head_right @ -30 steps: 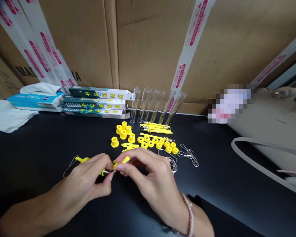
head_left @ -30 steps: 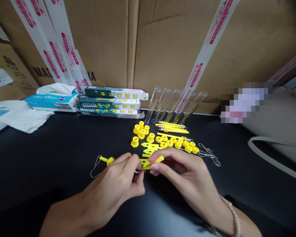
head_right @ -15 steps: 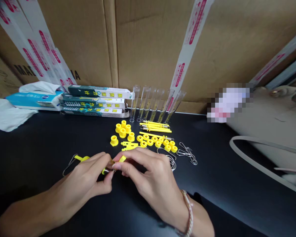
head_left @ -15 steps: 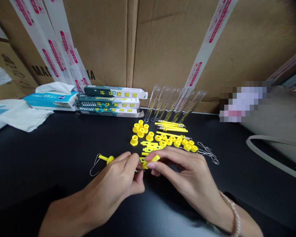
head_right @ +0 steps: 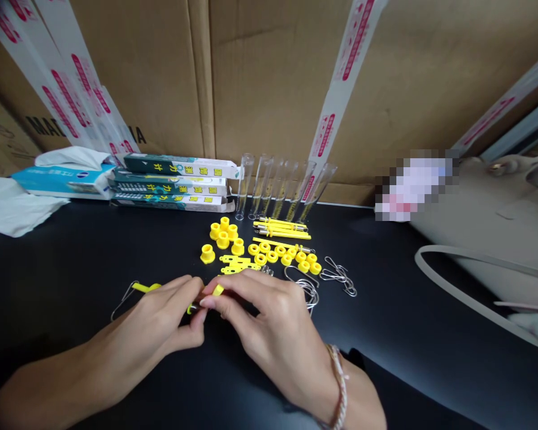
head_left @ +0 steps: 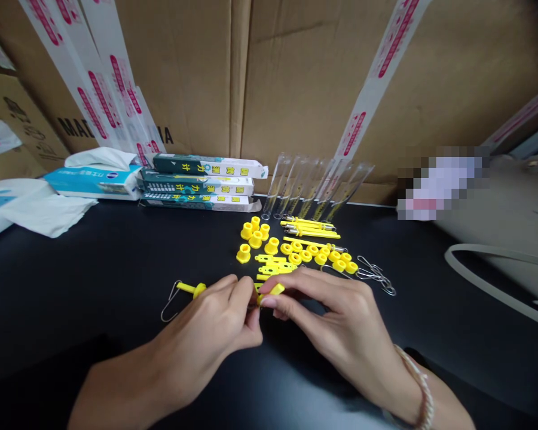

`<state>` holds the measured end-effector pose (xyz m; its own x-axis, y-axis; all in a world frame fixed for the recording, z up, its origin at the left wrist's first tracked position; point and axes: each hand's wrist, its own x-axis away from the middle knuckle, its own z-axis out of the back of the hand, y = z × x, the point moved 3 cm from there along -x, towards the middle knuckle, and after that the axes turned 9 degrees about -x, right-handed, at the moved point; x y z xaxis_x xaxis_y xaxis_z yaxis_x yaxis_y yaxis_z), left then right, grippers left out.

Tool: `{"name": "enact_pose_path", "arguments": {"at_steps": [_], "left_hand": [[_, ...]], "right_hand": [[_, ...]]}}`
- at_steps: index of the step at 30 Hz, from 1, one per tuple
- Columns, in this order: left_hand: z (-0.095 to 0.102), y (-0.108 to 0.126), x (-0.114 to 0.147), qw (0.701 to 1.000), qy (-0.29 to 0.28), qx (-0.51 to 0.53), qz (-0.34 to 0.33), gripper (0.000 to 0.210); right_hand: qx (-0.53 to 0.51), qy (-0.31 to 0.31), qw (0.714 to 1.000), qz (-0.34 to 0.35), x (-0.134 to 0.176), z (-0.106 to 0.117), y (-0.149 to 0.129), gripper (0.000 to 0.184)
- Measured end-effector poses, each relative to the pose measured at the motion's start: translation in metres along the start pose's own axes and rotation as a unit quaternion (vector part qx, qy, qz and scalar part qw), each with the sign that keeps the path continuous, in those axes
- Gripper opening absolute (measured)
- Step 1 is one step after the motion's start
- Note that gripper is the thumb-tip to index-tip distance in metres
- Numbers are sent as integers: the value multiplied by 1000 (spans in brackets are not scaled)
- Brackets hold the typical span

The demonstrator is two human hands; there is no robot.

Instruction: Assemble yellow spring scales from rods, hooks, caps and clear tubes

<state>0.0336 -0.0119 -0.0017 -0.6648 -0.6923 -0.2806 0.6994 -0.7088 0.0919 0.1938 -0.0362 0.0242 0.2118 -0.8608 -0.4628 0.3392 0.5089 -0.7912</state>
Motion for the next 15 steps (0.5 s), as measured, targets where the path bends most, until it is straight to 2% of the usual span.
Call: {"name": "enact_pose_path", "arguments": {"at_steps": [7, 10, 15], "left_hand": [[-3, -3, 1, 1000, 6, -22, 5, 12], [-3, -4, 1, 1000, 13, 2, 2, 13], [-5, -6, 3, 997, 40, 69, -15, 16]], "right_hand": [[-59, 4, 994, -96, -2, 0, 9, 4], [-86, 4, 990, -116, 0, -1, 13, 5], [-176, 11, 964, -200, 1, -4, 22, 11]]}}
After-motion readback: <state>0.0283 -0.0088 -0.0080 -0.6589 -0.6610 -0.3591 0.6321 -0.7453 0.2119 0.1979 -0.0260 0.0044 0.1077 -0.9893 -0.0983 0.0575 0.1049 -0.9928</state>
